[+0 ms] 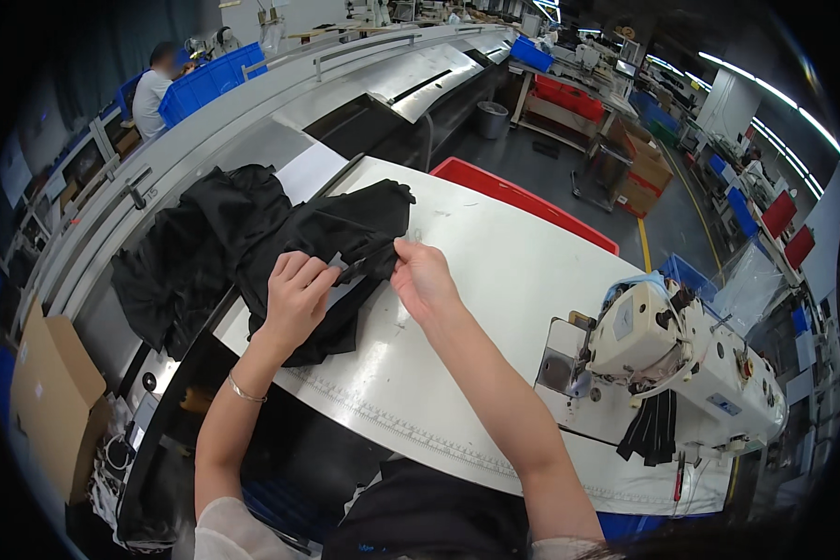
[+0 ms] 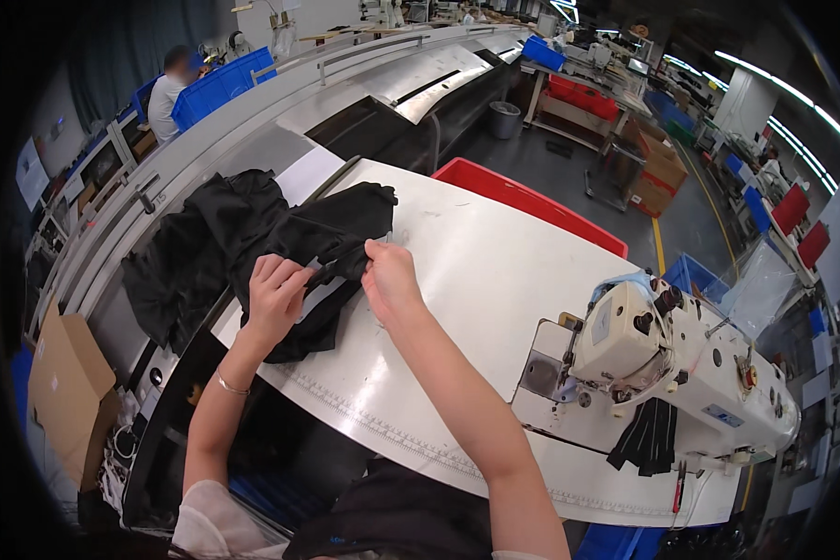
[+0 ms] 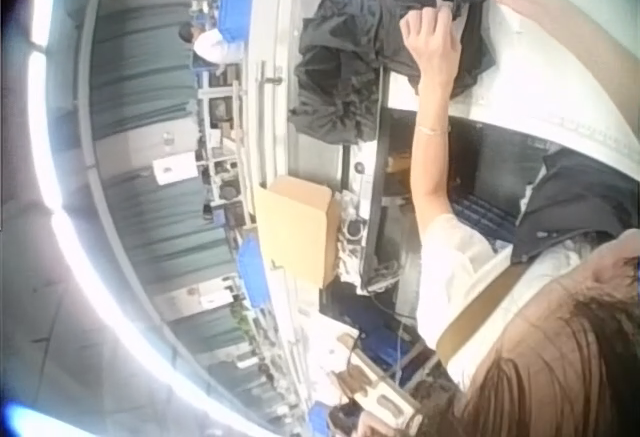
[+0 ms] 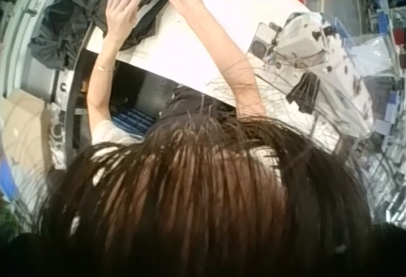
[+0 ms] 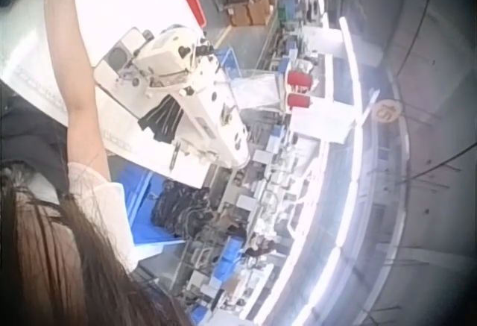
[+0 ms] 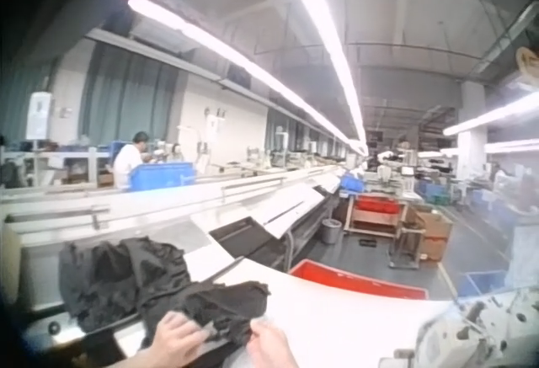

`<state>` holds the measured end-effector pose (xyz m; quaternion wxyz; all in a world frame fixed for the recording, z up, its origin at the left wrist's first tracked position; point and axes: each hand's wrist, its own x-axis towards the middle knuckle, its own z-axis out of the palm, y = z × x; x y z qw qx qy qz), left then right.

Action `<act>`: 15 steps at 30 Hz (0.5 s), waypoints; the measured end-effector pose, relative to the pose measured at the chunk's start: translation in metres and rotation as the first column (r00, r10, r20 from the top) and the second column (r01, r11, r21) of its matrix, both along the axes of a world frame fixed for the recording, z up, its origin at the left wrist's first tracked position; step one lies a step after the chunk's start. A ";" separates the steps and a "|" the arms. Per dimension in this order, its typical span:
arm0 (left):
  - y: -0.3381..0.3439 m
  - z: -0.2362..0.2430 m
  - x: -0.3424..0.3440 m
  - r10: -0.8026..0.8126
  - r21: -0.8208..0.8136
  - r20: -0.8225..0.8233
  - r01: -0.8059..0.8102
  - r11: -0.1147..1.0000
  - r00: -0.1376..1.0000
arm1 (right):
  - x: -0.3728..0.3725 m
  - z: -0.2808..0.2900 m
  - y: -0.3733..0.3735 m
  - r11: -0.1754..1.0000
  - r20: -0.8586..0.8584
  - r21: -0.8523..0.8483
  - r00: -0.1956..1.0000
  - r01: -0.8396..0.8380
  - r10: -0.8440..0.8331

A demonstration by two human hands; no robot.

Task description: Sewing a strap onto a black leather bag using an industrial sewing machine.

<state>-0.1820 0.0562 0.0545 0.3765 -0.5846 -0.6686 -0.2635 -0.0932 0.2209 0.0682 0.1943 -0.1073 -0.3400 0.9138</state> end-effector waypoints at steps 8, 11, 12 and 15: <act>-0.047 -0.015 -0.012 0.223 -0.155 0.069 -0.211 0.965 0.972 | 0.021 0.024 0.164 0.758 -0.223 -0.149 0.726 0.635 -0.651; -0.050 -0.019 -0.023 0.069 -0.273 0.256 0.003 0.962 0.964 | 0.060 0.077 0.166 0.643 -0.328 -0.030 0.600 0.765 -0.730; -0.049 -0.016 -0.021 0.135 -0.343 0.387 0.006 0.939 0.912 | 0.068 0.086 0.162 0.570 -0.307 0.121 0.576 0.813 -0.757; -0.019 0.033 -0.014 0.558 -0.731 0.493 -0.031 0.682 0.668 | 0.086 0.088 0.136 0.230 -0.266 0.622 0.478 0.748 -0.837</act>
